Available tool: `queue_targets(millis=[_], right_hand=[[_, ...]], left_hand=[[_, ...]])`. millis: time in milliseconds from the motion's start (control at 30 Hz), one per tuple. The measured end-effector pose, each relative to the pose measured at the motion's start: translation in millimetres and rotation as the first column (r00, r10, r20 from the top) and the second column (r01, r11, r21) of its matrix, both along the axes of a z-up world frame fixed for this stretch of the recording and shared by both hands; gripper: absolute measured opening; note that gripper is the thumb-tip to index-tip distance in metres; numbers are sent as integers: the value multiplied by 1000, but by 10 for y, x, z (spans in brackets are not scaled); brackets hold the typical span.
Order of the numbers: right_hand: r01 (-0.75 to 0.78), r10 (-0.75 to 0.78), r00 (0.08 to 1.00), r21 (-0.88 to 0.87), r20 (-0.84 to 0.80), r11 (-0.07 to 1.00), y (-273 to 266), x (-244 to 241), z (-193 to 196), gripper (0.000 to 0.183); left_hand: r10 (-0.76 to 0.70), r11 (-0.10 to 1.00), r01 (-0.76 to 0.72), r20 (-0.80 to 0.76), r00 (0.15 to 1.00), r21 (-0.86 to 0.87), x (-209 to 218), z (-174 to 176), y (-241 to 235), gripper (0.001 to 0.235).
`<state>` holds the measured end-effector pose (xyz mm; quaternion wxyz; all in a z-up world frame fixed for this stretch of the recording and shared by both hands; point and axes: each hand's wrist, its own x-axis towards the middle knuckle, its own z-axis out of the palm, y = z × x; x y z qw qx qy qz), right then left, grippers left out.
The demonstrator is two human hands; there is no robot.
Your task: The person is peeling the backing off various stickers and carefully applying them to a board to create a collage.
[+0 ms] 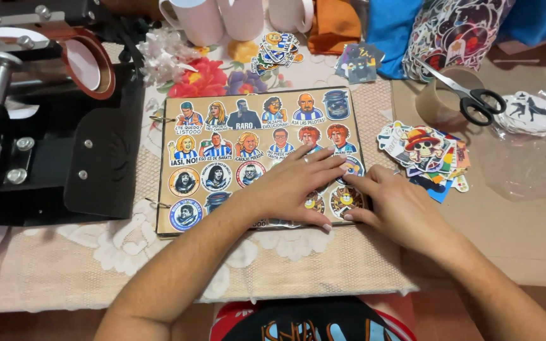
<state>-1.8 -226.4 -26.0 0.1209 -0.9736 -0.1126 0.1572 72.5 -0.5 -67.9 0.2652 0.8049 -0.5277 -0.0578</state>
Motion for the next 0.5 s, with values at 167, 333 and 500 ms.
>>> queue_targets(millis=[167, 333, 500], right_hand=[[-16, 16, 1000, -8, 21, 1000, 1, -22, -44, 63], [62, -78, 989, 127, 128, 990, -113, 74, -152, 67], [33, -73, 970, 170, 233, 985, -184, 237, -249, 62]], left_hand=[[17, 998, -21, 63, 998, 61, -4, -31, 0, 109], [57, 990, 8, 446, 893, -144, 42, -409, -55, 56], [44, 979, 85, 596, 802, -187, -7, -297, -87, 46]])
